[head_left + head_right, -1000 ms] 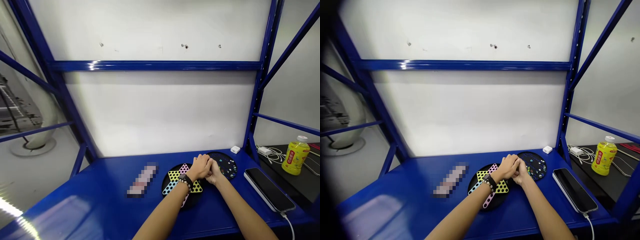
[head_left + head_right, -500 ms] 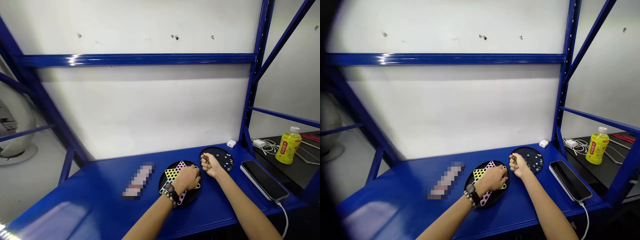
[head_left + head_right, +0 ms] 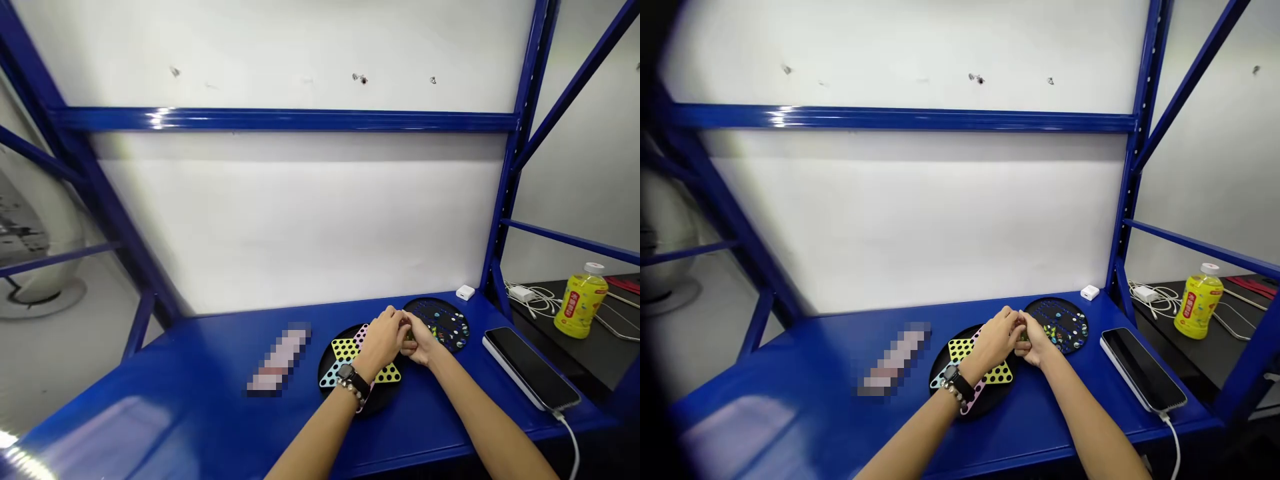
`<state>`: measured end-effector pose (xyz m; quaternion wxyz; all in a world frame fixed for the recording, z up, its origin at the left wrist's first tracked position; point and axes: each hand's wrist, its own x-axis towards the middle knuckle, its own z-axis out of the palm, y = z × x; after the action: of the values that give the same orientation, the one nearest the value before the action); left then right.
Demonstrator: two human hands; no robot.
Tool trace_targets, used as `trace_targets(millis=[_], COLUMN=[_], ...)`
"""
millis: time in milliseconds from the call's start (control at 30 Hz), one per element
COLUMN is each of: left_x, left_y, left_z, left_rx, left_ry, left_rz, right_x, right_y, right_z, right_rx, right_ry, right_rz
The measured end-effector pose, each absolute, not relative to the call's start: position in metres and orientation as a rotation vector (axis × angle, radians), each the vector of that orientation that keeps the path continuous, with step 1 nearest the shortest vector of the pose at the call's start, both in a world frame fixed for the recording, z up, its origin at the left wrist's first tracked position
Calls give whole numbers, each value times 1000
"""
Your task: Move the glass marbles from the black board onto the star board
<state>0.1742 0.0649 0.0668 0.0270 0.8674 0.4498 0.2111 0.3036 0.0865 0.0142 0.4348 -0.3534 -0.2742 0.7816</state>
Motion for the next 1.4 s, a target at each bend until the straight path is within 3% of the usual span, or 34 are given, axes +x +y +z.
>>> trace_targets(millis=[100, 300, 467, 867, 1400], left_x=[169, 110, 57, 43, 39], left_y=[61, 58, 65, 48, 46], left_z=[69, 67, 44, 28, 25], left_rx=[2562, 2355, 2249, 2289, 2291], left_ry=[1388, 1479, 1657, 1583, 1632], left_rz=[801, 1012, 1043, 1289, 1119], right_x=[309, 351, 374, 383, 378], right_y=[88, 91, 96, 96, 91], right_z=[17, 19, 8, 3, 16], right_rx=[-980, -1567, -2067, -2086, -1938], right_ry=[-791, -1267, -1637, -1771, -1592], right_rz=[1729, 653, 199, 160, 29])
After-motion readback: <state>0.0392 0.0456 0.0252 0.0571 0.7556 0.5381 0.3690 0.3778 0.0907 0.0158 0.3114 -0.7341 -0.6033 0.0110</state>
